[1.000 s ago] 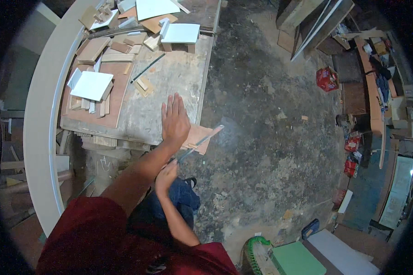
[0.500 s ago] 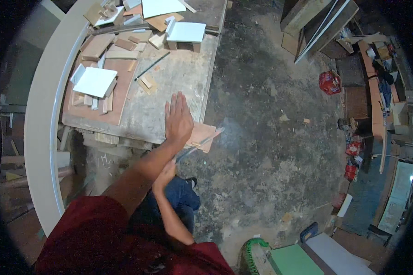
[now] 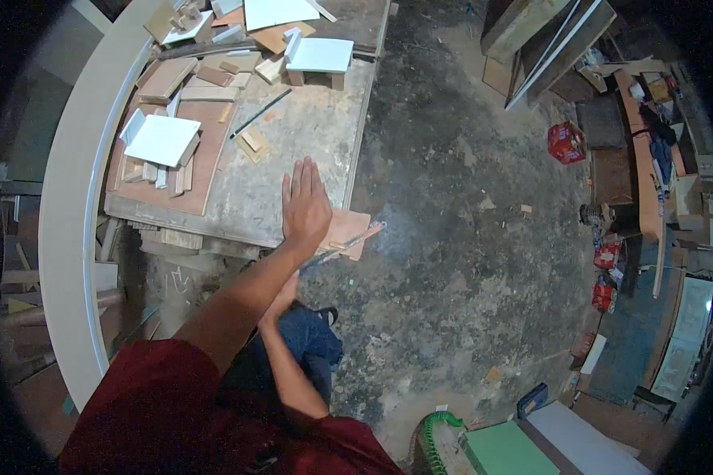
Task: The person uses a hand saw to cut a small rectangular piece of wood on a workbench. They hold the wood steady with their left hand while sawing with their right hand, repeating the action to complete the cut.
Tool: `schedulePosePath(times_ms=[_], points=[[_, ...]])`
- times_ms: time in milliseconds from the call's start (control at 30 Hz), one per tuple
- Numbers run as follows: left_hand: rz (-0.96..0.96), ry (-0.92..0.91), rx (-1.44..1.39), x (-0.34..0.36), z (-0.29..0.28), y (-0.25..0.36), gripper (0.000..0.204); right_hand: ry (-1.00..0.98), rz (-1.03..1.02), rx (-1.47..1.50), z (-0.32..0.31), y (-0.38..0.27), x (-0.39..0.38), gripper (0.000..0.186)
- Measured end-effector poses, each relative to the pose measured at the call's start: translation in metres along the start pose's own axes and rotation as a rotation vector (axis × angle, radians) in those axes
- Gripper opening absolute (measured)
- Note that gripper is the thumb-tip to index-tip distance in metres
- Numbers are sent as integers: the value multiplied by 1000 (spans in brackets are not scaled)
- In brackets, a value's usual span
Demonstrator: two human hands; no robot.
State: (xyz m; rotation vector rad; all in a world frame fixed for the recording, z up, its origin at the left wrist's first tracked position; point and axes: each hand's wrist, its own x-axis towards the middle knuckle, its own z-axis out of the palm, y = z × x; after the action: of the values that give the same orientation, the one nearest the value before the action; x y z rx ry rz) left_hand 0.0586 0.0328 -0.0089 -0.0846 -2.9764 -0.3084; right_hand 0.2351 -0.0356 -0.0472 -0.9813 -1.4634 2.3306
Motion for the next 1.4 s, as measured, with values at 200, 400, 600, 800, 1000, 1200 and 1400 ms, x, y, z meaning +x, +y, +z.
schedulePosePath(times_ms=[200, 400, 600, 800, 1000, 1200, 1400], points=[[1, 38, -11, 3, -8, -3, 49, 12, 9, 4, 2, 0, -2, 37], [15, 69, 14, 1, -3, -3, 50, 37, -37, -171, -6, -17, -11, 40], [22, 40, 8, 9, -9, 0, 50, -84, 118, -405, -86, -9, -3, 48], [50, 31, 5, 10, -13, -3, 51, -309, 318, -589, -123, -93, 8, 55], [66, 18, 6, 7, -9, -1, 51, -457, 108, -831, -155, -118, 57, 58], [128, 67, -105, 6, 1, -9, 53, -426, 141, -827, -159, -112, 51, 58], [265, 40, -121, -15, -19, -11, 56, -303, 100, -804, -149, -93, -5, 54]])
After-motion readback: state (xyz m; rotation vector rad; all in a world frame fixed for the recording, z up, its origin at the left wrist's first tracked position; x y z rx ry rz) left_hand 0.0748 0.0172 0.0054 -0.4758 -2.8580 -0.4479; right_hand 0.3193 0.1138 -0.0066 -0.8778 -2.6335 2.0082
